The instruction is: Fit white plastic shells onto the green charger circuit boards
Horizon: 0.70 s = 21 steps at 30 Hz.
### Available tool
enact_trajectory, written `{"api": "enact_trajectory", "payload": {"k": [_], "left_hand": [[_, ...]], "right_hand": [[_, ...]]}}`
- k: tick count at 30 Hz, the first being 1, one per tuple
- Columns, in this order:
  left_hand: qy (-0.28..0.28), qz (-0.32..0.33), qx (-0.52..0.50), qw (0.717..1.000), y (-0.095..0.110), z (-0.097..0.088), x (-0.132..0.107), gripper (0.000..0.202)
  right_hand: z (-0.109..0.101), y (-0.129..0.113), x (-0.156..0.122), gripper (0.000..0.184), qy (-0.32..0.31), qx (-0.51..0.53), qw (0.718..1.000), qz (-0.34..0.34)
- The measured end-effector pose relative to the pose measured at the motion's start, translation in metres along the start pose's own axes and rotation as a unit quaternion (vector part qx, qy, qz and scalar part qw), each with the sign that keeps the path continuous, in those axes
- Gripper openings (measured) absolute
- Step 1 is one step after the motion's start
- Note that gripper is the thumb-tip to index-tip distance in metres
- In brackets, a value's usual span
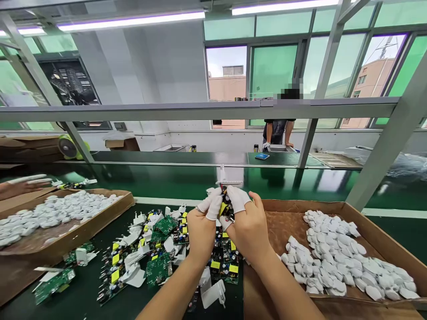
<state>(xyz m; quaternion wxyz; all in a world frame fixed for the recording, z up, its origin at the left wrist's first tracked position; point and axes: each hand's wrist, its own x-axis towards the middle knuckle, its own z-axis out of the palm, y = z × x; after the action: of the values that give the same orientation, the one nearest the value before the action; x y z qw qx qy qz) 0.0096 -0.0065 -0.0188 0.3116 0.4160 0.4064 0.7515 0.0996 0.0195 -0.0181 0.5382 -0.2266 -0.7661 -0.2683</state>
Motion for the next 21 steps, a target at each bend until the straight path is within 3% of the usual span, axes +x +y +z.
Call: {"api": "enact_trajectory", "payload": {"k": [3,5,7,10,12,15,18,21], "left_hand": [[-0.031,0.026,0.019,0.999,0.001,-0.004,0.007,0.030],[-0.071,0.037,0.033,0.996,0.002,-0.014,0.019,0.033],[-0.069,0.042,0.053,0.995,0.002,-0.030,0.037,0.040],[-0.033,0.022,0.189,0.981,-0.002,-0.059,0.065,0.049],[-0.064,-0.016,0.340,0.938,-0.011,-0.075,0.080,0.049],[-0.139,-0.078,0.479,0.863,-0.031,-0.083,0.089,0.036],[-0.203,-0.139,0.557,0.793,-0.052,-0.075,0.086,0.025],[-0.262,-0.184,0.611,0.723,-0.069,-0.060,0.076,0.026]], "right_hand": [[0.003,0.001,0.001,0.040,-0.003,0.006,1.000,0.020],[0.008,0.005,0.005,0.043,-0.053,0.021,0.997,0.058],[0.018,0.012,0.012,0.048,-0.165,0.023,0.977,0.129],[0.045,0.029,0.023,0.048,-0.384,-0.014,0.898,0.216],[0.071,0.043,0.025,0.043,-0.479,-0.033,0.847,0.228],[0.112,0.062,0.013,0.041,-0.527,-0.055,0.812,0.244],[0.143,0.079,-0.007,0.048,-0.542,-0.098,0.790,0.268],[0.148,0.097,-0.024,0.053,-0.570,-0.139,0.756,0.290]]}}
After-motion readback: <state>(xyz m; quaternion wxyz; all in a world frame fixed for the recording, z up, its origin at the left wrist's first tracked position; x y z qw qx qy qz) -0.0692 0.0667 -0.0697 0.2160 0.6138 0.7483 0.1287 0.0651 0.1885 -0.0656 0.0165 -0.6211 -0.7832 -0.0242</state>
